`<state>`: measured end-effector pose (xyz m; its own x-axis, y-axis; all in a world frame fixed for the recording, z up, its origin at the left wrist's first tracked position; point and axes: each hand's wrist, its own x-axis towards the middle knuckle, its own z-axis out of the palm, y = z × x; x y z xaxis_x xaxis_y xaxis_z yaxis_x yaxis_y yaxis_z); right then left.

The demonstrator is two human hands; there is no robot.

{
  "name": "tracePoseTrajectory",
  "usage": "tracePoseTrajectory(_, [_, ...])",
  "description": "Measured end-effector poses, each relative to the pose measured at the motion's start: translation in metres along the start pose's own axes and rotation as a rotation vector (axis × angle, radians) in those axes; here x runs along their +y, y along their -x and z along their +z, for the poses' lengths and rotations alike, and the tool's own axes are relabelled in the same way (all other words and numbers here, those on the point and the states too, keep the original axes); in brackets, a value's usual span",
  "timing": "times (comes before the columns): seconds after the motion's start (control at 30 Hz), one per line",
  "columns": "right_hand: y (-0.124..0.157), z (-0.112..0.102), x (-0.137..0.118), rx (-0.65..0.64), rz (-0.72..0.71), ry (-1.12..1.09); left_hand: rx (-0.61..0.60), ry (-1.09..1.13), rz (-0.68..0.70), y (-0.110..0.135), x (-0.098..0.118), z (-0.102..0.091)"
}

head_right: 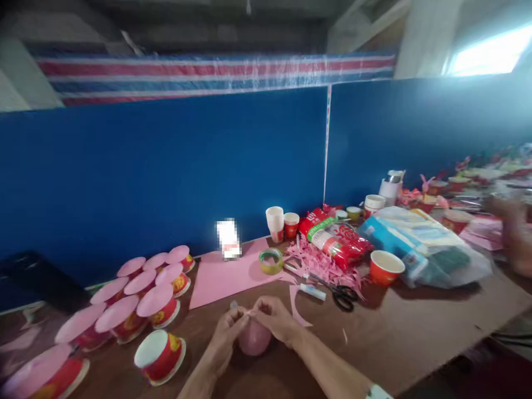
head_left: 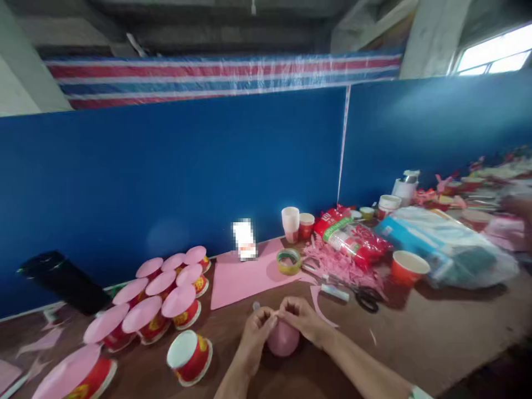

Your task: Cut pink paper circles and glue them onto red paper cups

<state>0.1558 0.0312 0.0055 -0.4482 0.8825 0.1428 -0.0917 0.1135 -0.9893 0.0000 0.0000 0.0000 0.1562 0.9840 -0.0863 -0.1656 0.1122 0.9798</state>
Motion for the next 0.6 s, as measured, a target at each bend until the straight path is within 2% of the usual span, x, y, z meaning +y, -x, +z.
tracePoseTrajectory(0.23, [0.001, 0.001, -0.002, 0.004, -0.005, -0.010, 0.004, 0.062, -0.027, -0.001, 0.001, -0.002])
tracePoseTrajectory(0.37, [0.002, -0.004, -0.011, 0.042, 0.043, 0.083, 0.018, 0.153, -0.036, -0.002, -0.001, -0.002])
tracePoseTrajectory(0.5, [0.006, -0.022, -0.034, 0.107, 0.056, 0.233, 0.049, 0.193, -0.047, -0.001, 0.002, -0.002])
tracePoseTrajectory(0.6, [0.020, -0.047, -0.050, 0.103, 0.015, 0.431, 0.046, 0.178, -0.052, 0.000, 0.007, -0.002])
